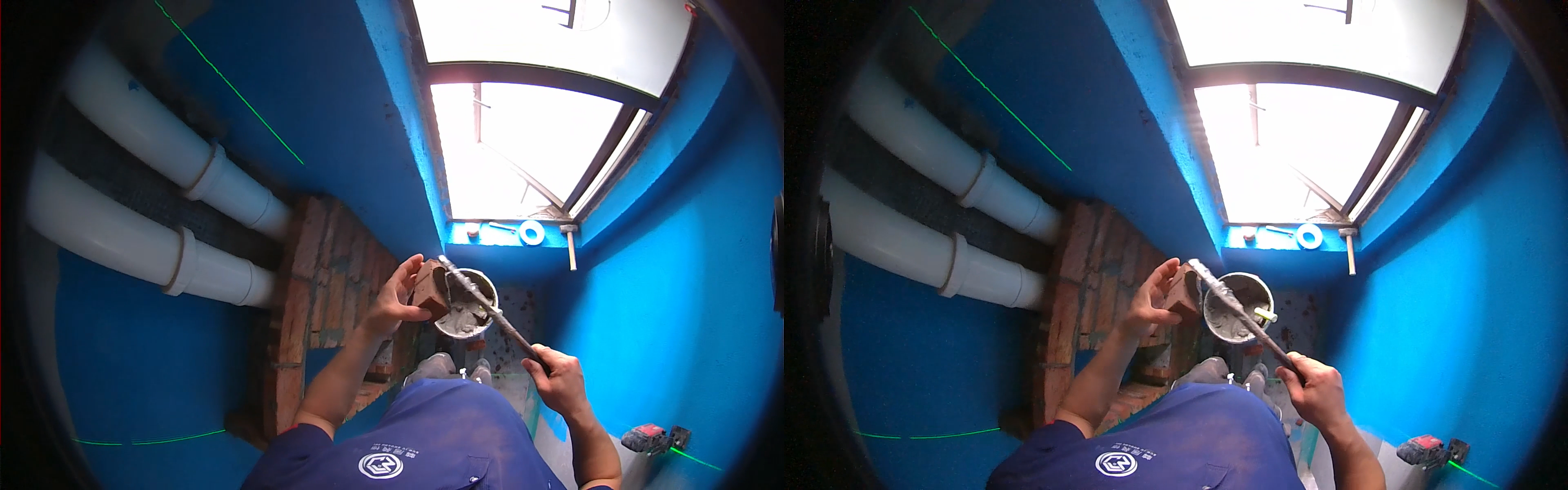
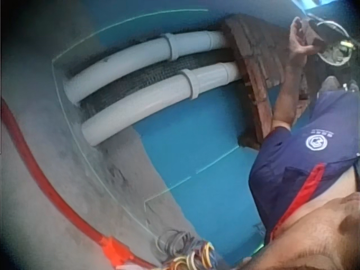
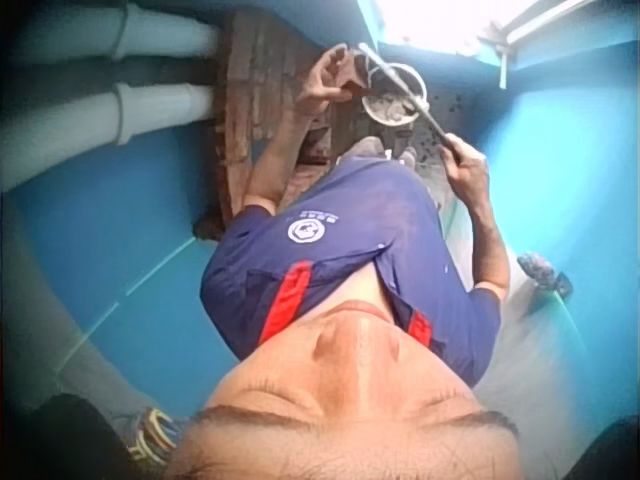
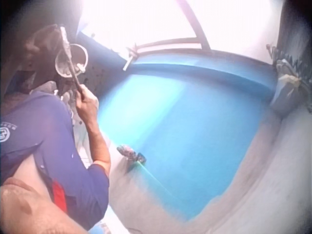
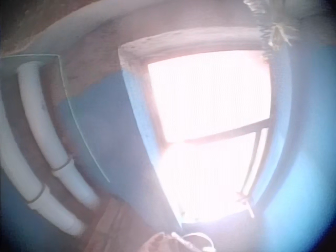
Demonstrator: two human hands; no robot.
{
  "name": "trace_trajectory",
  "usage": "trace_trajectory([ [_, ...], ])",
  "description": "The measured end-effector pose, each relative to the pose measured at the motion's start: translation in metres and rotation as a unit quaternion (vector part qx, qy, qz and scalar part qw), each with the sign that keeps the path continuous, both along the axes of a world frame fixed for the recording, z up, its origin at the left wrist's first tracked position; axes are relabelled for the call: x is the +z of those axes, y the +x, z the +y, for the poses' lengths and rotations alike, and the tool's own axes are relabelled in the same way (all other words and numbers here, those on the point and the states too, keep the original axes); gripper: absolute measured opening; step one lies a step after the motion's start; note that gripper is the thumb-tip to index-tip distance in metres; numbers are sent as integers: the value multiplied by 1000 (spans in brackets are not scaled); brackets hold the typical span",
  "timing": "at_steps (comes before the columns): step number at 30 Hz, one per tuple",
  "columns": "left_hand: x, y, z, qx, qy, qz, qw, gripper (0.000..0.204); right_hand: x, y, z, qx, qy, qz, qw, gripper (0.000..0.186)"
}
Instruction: The person constructs a small brick structure using mortar and a trowel, applying mortar to bricks and placing them on top of the existing wall.
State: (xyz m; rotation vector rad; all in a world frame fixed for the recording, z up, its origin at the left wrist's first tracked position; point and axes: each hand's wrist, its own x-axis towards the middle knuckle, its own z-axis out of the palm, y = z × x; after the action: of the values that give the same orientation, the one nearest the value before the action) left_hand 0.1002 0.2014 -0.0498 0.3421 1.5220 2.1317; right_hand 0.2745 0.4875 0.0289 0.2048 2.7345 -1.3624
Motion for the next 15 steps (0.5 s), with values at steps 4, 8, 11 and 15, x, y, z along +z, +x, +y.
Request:
trace_trajectory([
  [4, -4, 2, 13, 16, -68, 15, 997, 114, -3, 6, -1, 61, 61, 66, 994, 19],
  [8, -13, 4, 6, 36, -97, 26, 994, 118, 12, 6, -2, 84, 42, 46, 995, 19],
  [11, -26, 1, -2, 27, -111, 43, 993, 119, 13, 8, 2, 49, -40, 16, 998, 15],
  [15, -15, 6, 0, 7, -105, 45, 993, 120, 4, -4, 2, 0, 103, 68, 992, 15],
])
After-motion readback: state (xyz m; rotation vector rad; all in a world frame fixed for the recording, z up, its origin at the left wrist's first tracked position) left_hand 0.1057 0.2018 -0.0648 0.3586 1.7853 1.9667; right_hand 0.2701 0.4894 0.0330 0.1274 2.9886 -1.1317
